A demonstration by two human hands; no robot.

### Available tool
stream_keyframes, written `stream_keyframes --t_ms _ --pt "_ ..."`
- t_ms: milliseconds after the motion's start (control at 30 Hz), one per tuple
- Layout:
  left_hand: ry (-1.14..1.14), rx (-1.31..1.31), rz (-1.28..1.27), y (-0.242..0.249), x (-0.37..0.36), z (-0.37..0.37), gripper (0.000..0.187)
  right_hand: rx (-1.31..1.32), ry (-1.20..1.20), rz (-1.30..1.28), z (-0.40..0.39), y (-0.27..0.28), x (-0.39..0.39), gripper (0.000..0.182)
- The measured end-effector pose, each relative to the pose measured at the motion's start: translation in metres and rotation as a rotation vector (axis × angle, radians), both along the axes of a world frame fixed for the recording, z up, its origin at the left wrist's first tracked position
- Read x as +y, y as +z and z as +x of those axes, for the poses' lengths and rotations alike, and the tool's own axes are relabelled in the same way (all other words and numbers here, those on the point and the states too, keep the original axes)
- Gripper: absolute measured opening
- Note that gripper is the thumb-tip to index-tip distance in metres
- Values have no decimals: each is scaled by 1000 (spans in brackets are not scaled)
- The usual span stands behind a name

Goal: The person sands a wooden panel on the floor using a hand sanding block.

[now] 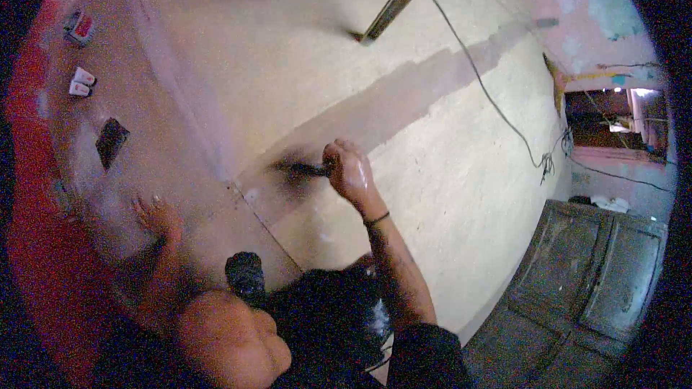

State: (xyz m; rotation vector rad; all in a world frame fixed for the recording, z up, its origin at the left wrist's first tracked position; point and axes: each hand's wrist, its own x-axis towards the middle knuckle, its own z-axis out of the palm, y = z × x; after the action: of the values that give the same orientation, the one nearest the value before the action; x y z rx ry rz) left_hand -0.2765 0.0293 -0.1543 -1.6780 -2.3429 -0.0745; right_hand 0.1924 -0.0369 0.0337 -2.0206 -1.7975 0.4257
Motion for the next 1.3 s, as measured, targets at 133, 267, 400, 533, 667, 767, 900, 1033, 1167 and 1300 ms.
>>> stream_keyframes --t_ms 133,267,400,533,667,767,900,1033,1167,1300 --pt "-54 -282 39 27 -5 4 64 -67 99 307 -39 75 -3 17" --pt "-421 -869 72 102 -11 80 79 82 70 580 -53 80 -25 18" --pt "-1008 -1092 -23 237 -41 182 81 333 -59 233 -45 48 -37 20" --pt "-1117 -1141 -382 253 -46 222 69 591 -122 0 -42 26 -46 25" --pt "-1178 -959 -476 200 -35 229 51 552 -109 -296 -63 6 -57 31" --pt "-942 -1019 -513 164 -36 204 40 627 -165 -470 -76 -66 -91 34" --pt "-1032 -941 -651 135 -46 172 43 921 -361 -354 -87 -144 -116 29" --pt "-1447 -423 -600 144 -72 147 62 895 -572 -332 -102 -124 -124 19" --pt "-1638 -195 -758 144 -92 144 81 1200 -632 -163 -121 -135 -145 23" --pt "-1688 -449 -564 98 -105 148 58 752 -590 -397 -108 -98 -114 19"
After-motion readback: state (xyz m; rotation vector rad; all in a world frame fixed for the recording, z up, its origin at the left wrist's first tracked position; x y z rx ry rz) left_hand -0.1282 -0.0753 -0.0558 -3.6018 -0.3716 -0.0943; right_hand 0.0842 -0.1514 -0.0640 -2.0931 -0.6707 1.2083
